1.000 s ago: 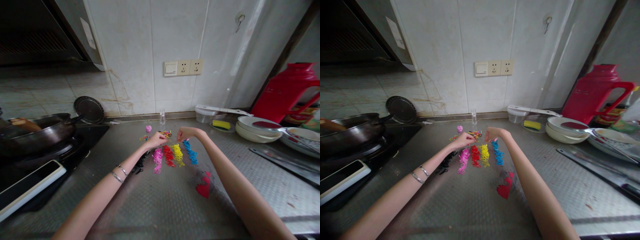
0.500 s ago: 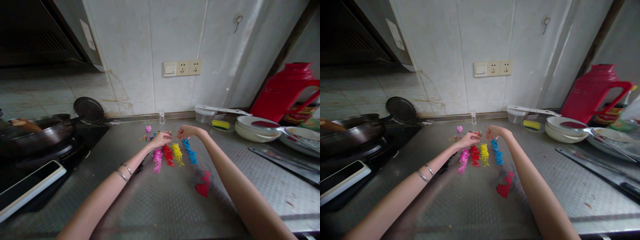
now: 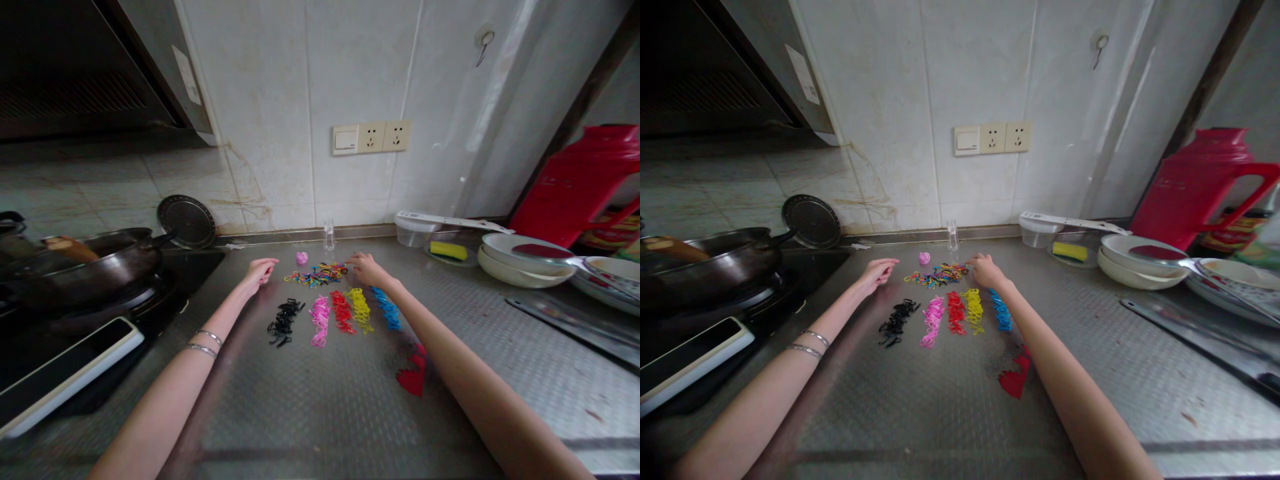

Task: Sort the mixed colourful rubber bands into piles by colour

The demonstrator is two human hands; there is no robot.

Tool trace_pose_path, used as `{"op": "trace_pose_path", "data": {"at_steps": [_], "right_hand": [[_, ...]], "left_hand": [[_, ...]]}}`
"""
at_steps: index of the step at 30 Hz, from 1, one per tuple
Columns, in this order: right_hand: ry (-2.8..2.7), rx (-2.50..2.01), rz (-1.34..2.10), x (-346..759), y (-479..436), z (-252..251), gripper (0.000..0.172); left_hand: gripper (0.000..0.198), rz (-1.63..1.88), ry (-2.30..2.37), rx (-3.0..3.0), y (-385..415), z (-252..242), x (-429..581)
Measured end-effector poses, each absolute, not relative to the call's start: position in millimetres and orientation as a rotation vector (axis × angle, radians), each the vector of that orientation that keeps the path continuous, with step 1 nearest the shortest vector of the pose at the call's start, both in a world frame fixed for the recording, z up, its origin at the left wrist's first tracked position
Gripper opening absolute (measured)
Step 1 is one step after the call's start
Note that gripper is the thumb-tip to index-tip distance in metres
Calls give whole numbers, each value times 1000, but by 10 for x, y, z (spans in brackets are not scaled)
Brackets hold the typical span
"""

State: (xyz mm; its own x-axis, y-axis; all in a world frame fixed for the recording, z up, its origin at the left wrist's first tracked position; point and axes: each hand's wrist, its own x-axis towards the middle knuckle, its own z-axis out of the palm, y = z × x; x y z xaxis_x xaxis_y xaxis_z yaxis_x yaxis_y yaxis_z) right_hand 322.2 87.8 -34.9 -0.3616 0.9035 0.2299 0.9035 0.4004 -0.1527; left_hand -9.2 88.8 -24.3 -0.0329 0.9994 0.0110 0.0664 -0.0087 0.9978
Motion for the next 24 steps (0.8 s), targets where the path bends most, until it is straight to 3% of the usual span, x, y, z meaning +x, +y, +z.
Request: {"op": "trace_pose_path", "data": {"at_steps": [24], "right_hand": [[-2519,-1704,-40,3089,726,-411,59]], "left_hand": [[21,1215,1310,1275,971,-387,-107]]}}
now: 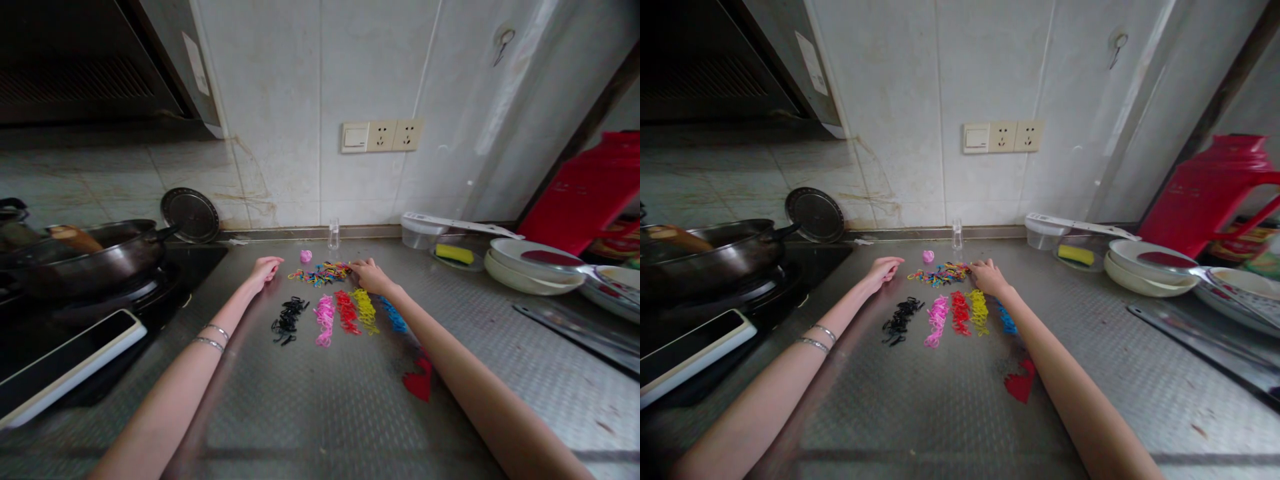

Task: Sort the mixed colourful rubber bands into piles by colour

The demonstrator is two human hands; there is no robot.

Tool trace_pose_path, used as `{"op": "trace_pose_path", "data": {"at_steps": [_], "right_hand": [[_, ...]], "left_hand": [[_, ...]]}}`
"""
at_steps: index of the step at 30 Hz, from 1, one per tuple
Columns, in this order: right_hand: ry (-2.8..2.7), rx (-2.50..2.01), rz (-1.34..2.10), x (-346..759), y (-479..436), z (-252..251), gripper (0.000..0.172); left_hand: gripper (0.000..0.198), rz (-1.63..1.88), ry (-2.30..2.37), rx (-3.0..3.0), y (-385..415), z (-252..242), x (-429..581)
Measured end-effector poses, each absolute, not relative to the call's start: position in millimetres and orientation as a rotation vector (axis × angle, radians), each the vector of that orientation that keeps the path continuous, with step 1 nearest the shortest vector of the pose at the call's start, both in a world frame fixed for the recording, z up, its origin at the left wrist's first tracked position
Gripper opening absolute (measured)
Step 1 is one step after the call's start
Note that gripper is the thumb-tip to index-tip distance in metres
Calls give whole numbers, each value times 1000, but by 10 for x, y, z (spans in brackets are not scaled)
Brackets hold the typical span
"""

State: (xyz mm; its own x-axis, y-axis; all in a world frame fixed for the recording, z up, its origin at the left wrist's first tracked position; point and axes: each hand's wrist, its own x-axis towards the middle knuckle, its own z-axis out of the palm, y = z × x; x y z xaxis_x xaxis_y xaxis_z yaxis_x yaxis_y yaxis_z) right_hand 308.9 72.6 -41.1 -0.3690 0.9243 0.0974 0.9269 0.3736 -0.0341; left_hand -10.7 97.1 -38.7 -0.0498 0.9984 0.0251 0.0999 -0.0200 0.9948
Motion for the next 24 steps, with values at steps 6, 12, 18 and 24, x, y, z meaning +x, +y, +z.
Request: {"op": "trace_pose_path", "data": {"at_steps": [6,12,18,24], "right_hand": [[-2490,-1752,-56,3062,704,-411,58],[-2498,-1736,-36,3063,692,-387,56],[-2521,-1720,-30,3048,678,-370,57],[-2523,-1742,-59,3043,678,-381,55]], "left_hand": [[19,1182,1366,1286,980,-396,-94],[20,1181,1361,1296,998,-421,-111],[20,1174,1353,1317,1002,-425,-117],[20,1169,1377,1321,993,-413,-107]]}}
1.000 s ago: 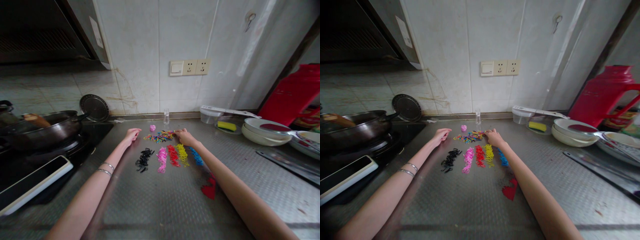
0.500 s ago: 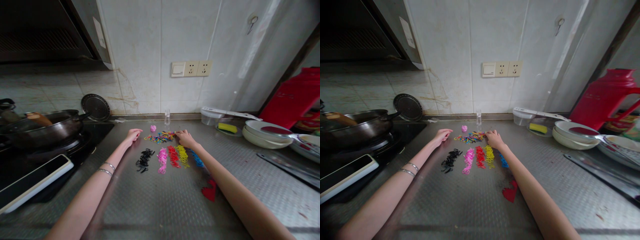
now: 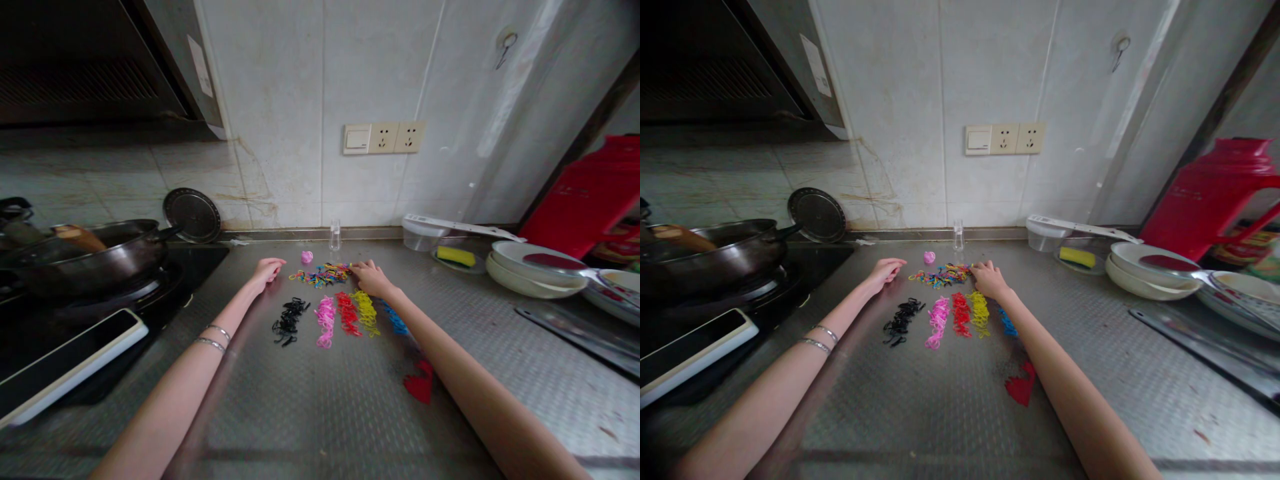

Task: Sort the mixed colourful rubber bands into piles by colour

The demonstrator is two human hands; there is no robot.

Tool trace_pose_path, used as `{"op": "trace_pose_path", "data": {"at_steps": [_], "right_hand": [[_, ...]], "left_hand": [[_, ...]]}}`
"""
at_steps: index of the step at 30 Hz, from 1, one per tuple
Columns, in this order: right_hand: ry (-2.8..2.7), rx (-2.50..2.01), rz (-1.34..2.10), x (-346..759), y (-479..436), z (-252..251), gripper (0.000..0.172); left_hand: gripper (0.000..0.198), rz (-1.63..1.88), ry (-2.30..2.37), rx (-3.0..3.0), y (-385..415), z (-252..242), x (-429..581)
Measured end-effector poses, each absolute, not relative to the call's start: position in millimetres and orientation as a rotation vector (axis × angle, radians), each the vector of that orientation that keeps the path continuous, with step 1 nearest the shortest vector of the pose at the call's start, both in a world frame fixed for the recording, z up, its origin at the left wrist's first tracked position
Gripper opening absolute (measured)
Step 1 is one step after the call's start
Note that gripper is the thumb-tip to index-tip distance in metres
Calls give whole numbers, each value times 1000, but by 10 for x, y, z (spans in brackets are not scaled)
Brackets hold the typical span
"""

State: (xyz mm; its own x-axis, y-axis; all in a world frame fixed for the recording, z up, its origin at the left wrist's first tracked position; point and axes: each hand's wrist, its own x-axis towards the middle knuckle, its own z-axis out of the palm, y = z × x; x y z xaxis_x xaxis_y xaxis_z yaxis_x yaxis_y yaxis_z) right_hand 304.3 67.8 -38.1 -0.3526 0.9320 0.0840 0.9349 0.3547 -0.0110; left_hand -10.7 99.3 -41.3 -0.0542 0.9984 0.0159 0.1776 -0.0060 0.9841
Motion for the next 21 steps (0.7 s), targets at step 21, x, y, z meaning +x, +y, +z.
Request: {"op": "trace_pose_path", "data": {"at_steps": [21], "right_hand": [[-2332,-1569,475,3355,867,60,31]], "left_hand": [[24,1124,1376,1364,1016,-432,-117]]}}
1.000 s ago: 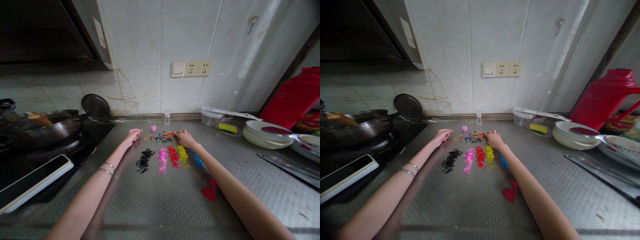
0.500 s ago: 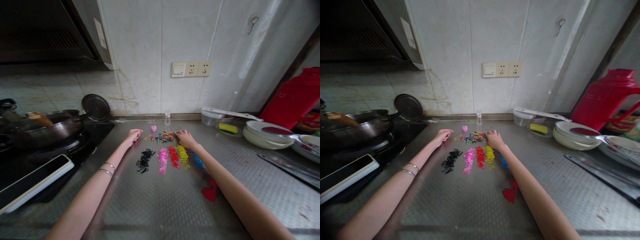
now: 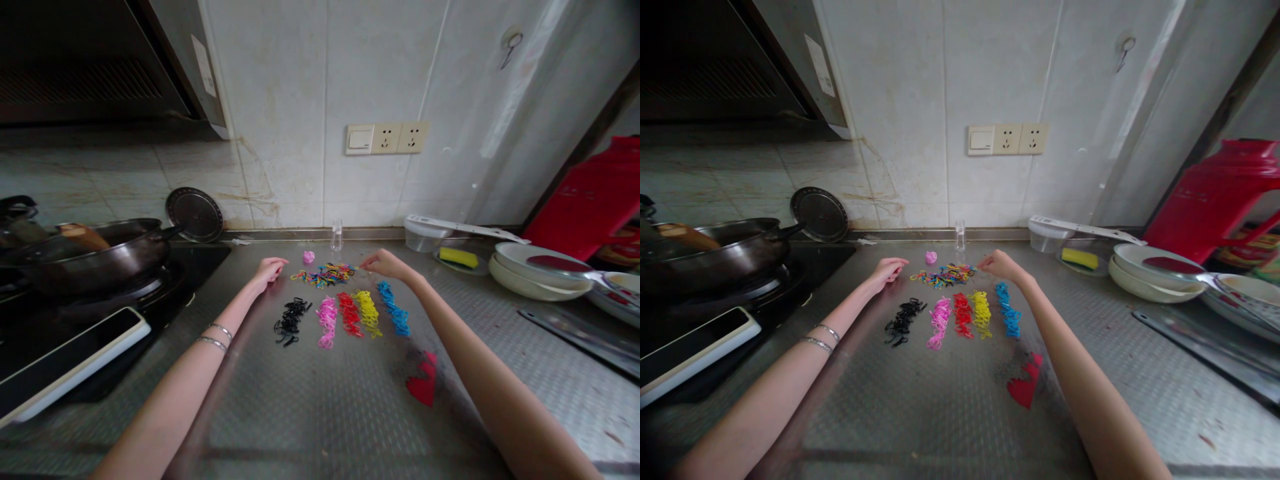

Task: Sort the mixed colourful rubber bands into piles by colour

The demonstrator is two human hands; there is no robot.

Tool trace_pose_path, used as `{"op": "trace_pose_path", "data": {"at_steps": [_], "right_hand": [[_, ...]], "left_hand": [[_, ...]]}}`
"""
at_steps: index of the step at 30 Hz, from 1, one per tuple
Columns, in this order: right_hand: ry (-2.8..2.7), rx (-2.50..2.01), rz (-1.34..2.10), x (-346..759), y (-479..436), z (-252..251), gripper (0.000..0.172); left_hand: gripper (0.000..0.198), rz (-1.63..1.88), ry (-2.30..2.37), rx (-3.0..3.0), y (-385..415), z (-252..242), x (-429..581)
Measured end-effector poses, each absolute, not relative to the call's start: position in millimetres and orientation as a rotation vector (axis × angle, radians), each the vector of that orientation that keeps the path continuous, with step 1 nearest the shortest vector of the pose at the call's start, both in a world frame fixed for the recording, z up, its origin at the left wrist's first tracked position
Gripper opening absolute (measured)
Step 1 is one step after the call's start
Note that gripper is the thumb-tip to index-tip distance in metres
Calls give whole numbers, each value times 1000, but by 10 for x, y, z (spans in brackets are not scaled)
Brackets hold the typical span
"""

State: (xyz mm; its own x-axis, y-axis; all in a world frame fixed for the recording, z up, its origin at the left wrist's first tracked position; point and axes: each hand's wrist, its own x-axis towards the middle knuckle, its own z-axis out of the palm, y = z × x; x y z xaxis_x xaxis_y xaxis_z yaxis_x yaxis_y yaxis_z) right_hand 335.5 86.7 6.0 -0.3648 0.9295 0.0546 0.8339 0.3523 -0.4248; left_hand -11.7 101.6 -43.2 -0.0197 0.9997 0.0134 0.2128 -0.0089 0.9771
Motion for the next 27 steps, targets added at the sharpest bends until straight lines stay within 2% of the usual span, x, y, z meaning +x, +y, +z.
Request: {"op": "trace_pose_path", "data": {"at_steps": [5,11,20,27], "right_hand": [[-2441,-1448,833,3394,840,99,26],[-2468,-1439,1013,3386,847,35,21],[-2425,-1503,816,3442,904,27,17],[-2388,-1518,828,3420,855,68,18]], "left_hand": [[28,963,1522,1582,968,-341,-26],[25,639,1406,1999,943,-211,56],[17,459,1675,2298,969,-203,35],[14,482,1639,2271,956,-233,37]]}}
